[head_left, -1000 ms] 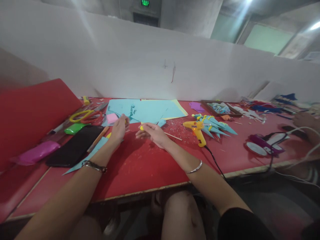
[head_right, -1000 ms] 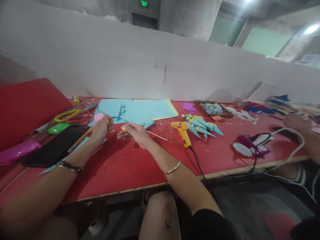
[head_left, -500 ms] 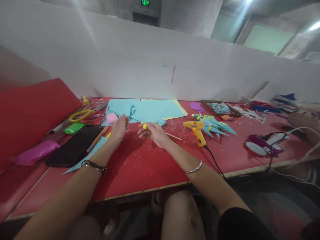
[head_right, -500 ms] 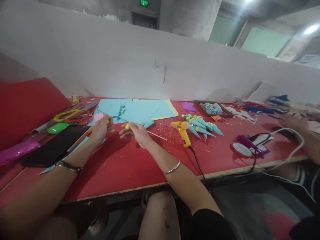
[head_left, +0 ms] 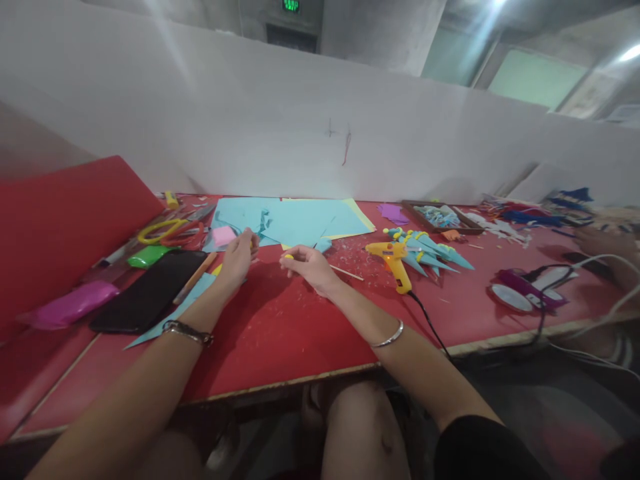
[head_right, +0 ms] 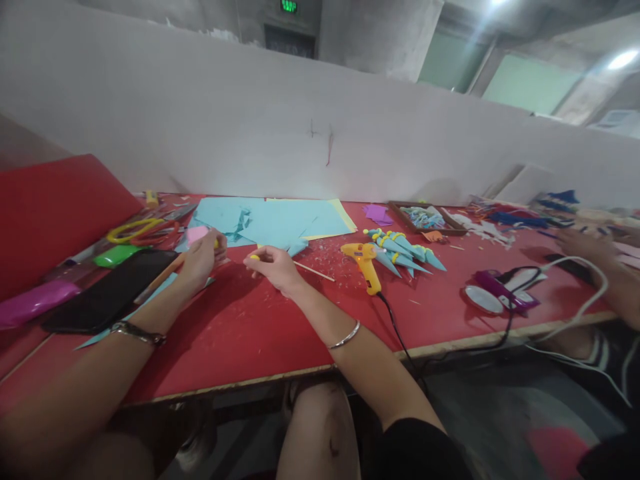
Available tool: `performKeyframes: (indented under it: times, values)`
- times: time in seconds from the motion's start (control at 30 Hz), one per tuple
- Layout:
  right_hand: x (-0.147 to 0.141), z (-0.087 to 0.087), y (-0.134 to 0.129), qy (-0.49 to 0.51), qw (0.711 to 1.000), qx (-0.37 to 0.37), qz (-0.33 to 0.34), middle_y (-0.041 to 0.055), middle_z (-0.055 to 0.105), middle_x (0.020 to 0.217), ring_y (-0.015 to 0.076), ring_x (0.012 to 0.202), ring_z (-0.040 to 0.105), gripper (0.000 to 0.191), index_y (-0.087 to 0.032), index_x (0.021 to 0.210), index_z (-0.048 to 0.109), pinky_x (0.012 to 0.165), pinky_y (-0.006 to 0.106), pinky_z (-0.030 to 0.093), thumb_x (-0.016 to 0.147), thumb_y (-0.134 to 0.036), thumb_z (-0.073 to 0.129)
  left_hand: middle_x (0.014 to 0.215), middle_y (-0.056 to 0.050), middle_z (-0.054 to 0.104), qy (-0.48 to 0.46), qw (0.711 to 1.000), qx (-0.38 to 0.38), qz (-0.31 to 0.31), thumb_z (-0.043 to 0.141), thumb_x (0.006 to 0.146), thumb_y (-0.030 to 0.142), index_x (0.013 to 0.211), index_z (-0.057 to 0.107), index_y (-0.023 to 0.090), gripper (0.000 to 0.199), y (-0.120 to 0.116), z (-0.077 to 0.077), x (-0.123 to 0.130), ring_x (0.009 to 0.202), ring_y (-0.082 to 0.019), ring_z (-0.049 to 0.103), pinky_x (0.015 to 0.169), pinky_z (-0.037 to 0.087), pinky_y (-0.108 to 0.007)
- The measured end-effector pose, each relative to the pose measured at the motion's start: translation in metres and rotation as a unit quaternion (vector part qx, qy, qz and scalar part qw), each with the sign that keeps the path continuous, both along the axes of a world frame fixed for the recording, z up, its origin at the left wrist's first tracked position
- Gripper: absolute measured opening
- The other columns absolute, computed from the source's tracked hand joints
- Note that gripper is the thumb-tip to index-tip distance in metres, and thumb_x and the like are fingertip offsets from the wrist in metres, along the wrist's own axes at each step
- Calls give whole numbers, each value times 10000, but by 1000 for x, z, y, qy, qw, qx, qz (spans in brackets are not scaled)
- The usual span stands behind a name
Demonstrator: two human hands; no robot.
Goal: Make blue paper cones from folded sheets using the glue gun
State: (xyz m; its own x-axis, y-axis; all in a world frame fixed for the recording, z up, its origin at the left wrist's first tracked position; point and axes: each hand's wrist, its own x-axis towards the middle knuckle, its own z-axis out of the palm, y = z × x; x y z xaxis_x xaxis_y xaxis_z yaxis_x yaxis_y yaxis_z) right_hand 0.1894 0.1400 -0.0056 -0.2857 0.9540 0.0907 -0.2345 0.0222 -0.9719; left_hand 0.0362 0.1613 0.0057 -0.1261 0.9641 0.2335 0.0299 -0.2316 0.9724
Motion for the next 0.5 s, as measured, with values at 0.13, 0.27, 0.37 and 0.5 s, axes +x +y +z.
performKeyframes:
  times: [0.13, 0.27, 0.37, 0.5]
  values:
    - [-2, 0, 0, 26, 1000, -4, -14, -38, 617, 682, 54, 614, 582, 206, -169, 756, 565, 638, 191, 439, 605, -229, 692, 416, 49, 281, 0, 1000, 7, -2, 418, 827, 396, 533, 407, 189, 360, 1, 0, -1, 368, -74, 282, 357, 225, -210]
    - [-1, 4, 0, 38, 998, -43, 16, -10, 610, 604, 68, 526, 571, 237, -163, 791, 597, 556, 208, 443, 779, -384, 513, 402, 52, 270, -1, 1000, 1, 2, 433, 822, 405, 538, 409, 191, 356, 0, 0, 0, 362, -74, 273, 346, 216, -207]
    - [1, 4, -1, 2, 1000, -24, 19, -34, 532, 465, 59, 401, 473, 306, -154, 710, 617, 461, 211, 403, 770, -435, 514, 400, 57, 253, -4, 1000, -4, -1, 439, 818, 412, 540, 408, 191, 357, -1, 1, 1, 357, -72, 259, 341, 210, -203]
    - [0, 2, -2, 55, 998, 8, 28, -33, 636, 683, 60, 630, 593, 167, -183, 758, 638, 664, 196, 461, 612, -242, 694, 407, 56, 265, 0, 1000, -4, 9, 437, 810, 430, 545, 417, 188, 360, -2, 1, 1, 359, -72, 273, 340, 215, -199]
